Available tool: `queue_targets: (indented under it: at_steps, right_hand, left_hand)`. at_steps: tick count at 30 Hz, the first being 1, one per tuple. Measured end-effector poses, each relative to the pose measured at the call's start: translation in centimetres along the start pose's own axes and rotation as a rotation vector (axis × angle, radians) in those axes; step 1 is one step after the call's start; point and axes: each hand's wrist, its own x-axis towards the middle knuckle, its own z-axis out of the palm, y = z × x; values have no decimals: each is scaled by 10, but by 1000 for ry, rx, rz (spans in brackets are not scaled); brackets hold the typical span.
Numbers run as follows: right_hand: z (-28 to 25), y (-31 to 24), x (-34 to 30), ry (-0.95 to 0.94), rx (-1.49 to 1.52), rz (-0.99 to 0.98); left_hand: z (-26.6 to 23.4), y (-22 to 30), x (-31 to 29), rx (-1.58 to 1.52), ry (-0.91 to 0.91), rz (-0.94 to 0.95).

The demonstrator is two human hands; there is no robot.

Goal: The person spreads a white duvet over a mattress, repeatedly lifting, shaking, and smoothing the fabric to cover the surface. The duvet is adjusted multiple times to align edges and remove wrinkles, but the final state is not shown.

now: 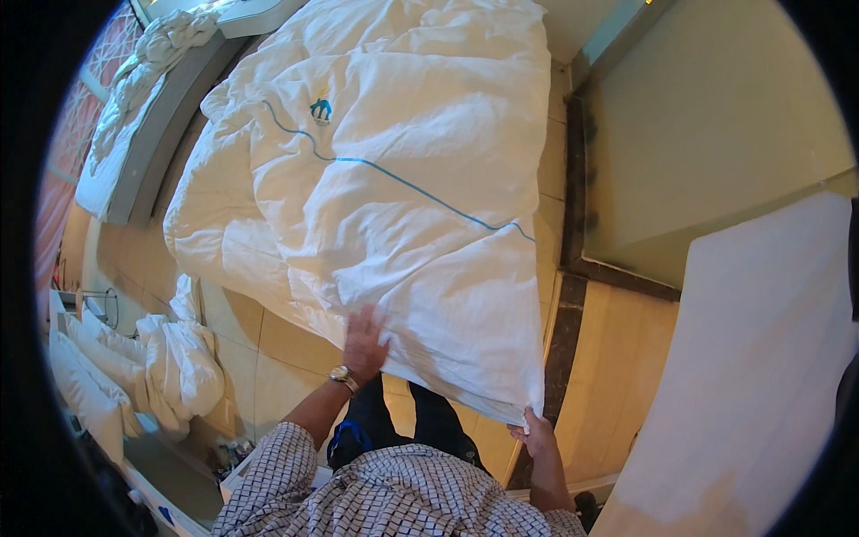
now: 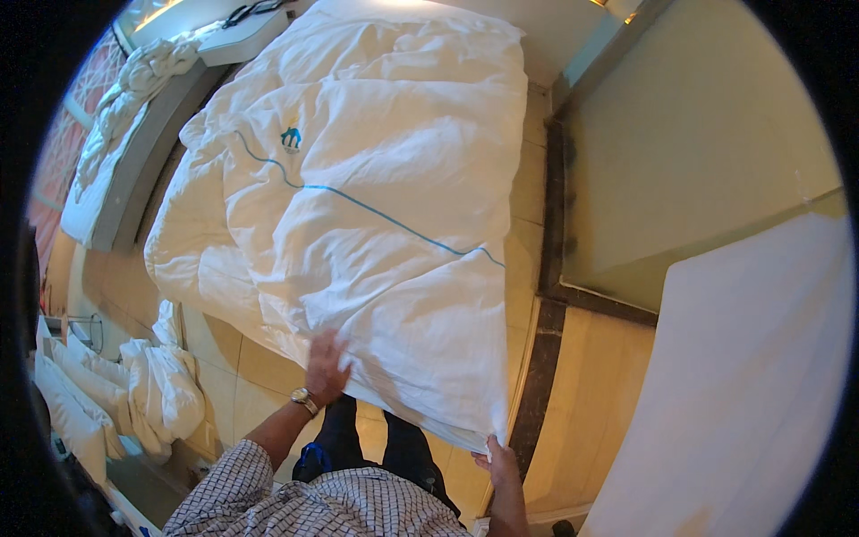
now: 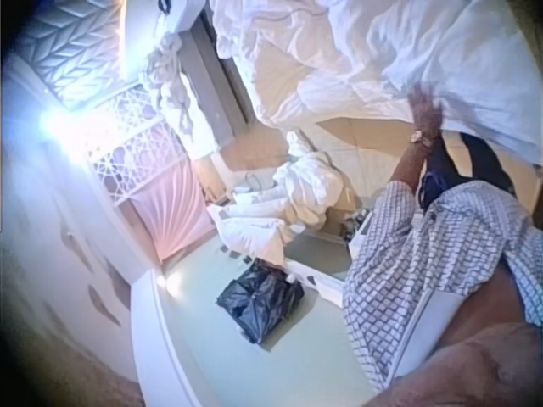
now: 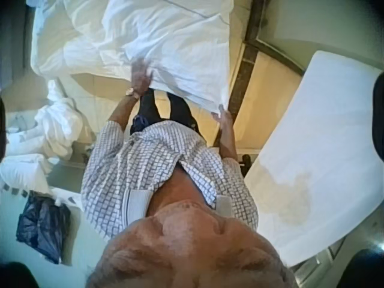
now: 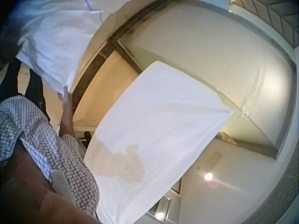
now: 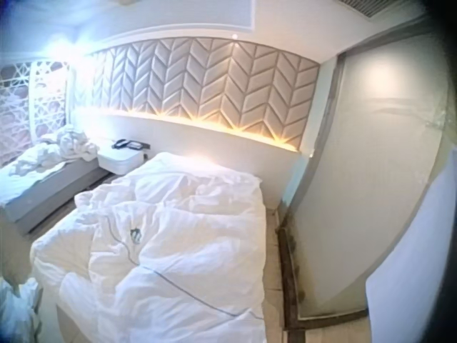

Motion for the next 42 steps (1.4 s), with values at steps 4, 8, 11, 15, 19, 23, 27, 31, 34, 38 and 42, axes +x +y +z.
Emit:
queue_targets:
  at_steps: [4, 8, 11, 15, 19, 23, 27, 31, 34, 38, 42]
  right_hand:
    - [-4, -6, -7, -127, 201, -44]
    - [-13, -1, -11, -236, 370, -54]
    - [-7, -8, -12, -226, 393, -55]
    - [0, -24, -24, -94, 276, -37]
    - [2, -11, -13, -119, 214, -12]
    - [5, -8, -12, -12, 44, -54]
    - [-9, 1, 2, 252, -577, -342]
    - [11, -7, -1, 468, -694, -580]
    - [16, -4, 7, 551, -824, -734]
    - [23, -4, 8, 626, -937, -822]
    - [22, -5, 11, 692, -992, -979]
  left_hand:
    - [8, 71, 5, -68, -316, 496]
    - [64, 85, 5, 49, -379, 522]
    - [72, 84, 10, -67, -309, 458]
    - [47, 88, -8, -193, -348, 493]
    - [63, 79, -48, -133, -425, 449]
    - [72, 81, -44, -115, -436, 401]
    - [61, 83, -23, -138, -527, 376]
    - [48, 72, -30, -126, -530, 432]
    - [53, 70, -37, -106, -590, 401]
    - [64, 67, -33, -98, -608, 421]
    - [66, 68, -24, -33, -684, 451]
